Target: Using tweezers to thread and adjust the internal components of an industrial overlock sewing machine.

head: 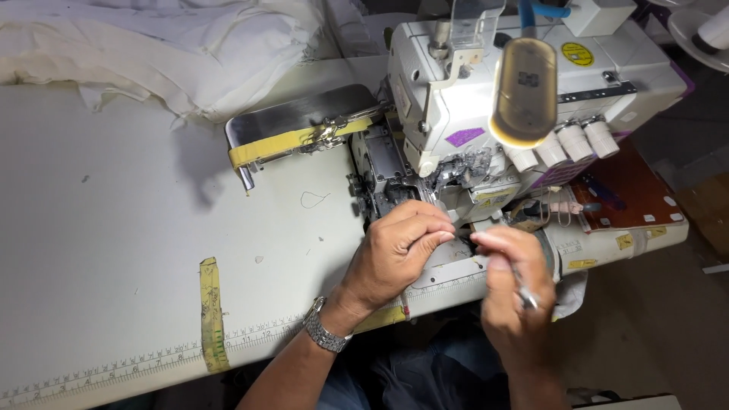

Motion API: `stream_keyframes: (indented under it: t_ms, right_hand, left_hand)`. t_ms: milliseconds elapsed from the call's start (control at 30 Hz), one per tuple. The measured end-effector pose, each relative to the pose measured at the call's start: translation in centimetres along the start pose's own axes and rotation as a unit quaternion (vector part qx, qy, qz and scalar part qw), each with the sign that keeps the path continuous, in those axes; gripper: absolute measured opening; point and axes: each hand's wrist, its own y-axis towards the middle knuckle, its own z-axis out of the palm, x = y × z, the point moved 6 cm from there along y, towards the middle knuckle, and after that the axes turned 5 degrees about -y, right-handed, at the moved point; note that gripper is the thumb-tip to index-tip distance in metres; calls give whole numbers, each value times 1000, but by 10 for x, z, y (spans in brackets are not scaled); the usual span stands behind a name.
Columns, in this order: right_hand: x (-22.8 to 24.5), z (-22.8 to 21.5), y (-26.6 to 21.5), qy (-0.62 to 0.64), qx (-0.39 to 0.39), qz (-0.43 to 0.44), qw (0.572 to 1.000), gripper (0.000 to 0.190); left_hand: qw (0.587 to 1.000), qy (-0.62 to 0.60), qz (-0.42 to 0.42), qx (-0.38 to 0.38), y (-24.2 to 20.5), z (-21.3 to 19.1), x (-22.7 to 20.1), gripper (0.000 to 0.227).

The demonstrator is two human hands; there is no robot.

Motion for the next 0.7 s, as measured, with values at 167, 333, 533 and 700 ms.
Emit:
stream_keyframes:
  t_ms: [167,333,533,700]
  right_hand:
    - [-2,16,16,-49,37,-64,996,23]
    - [-23,25,17,22,34,-20,999,6]
    - [-78,14,1,262,-94,79,957,3]
    - [-68,-16,-3,533,-121,139,826,45]
  left_hand:
    - [999,33,10,23,3,9,-2,11]
    - [998,48,12,27,2,11,-1,13]
    - [995,-20,-89,-37,-2,1,21,10]
    - [999,16,-6,-32,-3,0,-3,10]
